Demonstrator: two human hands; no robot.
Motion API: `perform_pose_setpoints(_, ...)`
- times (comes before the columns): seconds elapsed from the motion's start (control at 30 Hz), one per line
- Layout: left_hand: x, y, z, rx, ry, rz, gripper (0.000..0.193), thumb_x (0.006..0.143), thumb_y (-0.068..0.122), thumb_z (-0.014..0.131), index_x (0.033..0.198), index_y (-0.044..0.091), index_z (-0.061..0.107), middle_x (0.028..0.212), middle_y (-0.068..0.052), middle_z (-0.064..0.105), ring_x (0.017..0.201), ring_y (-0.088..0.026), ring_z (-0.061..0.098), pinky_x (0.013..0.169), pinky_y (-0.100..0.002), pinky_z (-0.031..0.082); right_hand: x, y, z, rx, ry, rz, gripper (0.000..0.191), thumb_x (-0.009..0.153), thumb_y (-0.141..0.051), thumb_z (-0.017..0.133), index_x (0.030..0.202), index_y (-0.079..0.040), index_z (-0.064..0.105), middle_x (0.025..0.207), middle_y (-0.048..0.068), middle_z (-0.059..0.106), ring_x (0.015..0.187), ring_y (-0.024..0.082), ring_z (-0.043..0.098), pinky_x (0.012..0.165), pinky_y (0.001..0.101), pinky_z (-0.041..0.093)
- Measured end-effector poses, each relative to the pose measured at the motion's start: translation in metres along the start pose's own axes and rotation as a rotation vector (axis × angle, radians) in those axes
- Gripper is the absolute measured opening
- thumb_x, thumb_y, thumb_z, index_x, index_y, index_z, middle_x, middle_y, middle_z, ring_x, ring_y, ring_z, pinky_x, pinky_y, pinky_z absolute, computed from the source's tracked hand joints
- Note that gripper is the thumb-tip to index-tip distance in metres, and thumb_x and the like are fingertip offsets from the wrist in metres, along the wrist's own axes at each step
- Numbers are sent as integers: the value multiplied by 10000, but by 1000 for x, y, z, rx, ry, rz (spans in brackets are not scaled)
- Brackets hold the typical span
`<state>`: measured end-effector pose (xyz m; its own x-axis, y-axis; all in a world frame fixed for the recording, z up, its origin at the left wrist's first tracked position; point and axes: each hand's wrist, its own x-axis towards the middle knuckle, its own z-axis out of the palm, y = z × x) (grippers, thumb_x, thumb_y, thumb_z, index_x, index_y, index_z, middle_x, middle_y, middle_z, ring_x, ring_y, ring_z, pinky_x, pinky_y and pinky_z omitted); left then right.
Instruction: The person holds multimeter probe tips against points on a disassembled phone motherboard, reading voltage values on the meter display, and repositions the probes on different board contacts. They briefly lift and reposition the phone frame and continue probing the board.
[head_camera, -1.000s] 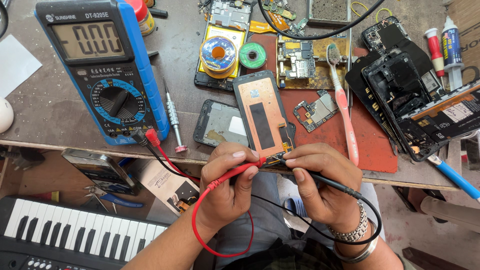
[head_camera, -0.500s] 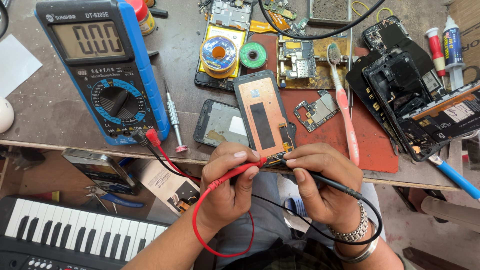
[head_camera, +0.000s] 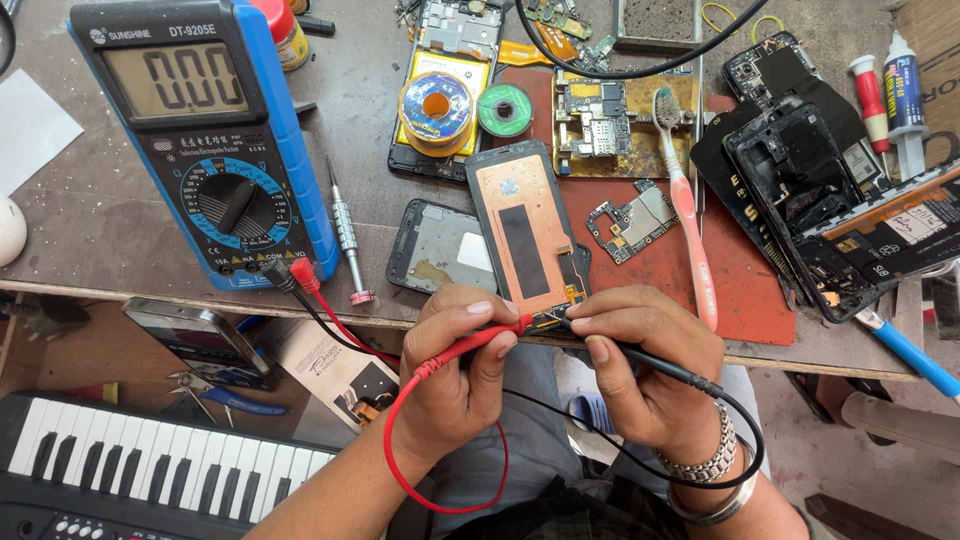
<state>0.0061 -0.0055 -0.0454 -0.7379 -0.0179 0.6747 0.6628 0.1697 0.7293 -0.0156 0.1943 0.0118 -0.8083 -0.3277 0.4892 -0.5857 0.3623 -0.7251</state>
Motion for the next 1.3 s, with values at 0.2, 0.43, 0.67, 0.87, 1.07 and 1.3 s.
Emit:
perform_pose_setpoints(0.2,0,0,0,6,-1,4,381,1078,59,621,1379,119,395,1104,-126,671,978,-243,696,852,-332,581,0,0,0,0,-4,0,78,943,-31,642,1010,-6,673,1031,140,742,921,233,746,819,310,593)
perform_pose_setpoints(0.43,0,0,0,10,1,13,376,1083,59,619,1373,115,387,1119,-121,666,991,-238,692,866,-331,578,1,0,0,-10,-9,-1,82,939,-36,644,1009,-8,678,1026,140,745,914,236,751,811,310,594)
perform_pose_setpoints(0.67,0,0,1,10,-1,14,379,1086,56,617,1377,117,382,1121,-123,662,995,-237,689,865,-330,578,0,0,-1,-18,-10,-3,78,939,-41,650,1006,-12,677,1024,136,745,916,238,752,812,311,593)
perform_pose_setpoints(0.87,0,0,2,5,2,13,386,1079,53,617,1376,121,380,1113,-129,664,984,-243,691,858,-334,580,1,0,-1,-14,-8,-6,77,941,-40,650,1009,-13,675,1024,135,745,917,239,751,815,312,592)
perform_pose_setpoints(1.07,0,0,1,0,3,15,393,1084,51,616,1384,127,373,1110,-127,664,983,-241,690,857,-332,581,1,0,-1,-17,-8,-13,78,944,-41,651,1012,-13,674,1026,135,745,919,240,750,819,315,592)
perform_pose_setpoints(1.3,-2,3,2,-21,7,-30,399,1094,36,592,1398,121,349,1158,-136,632,1011,-232,680,865,-318,591,1,0,0,-7,-7,-3,76,950,-47,650,1012,-11,675,1026,136,746,919,237,751,815,311,592)
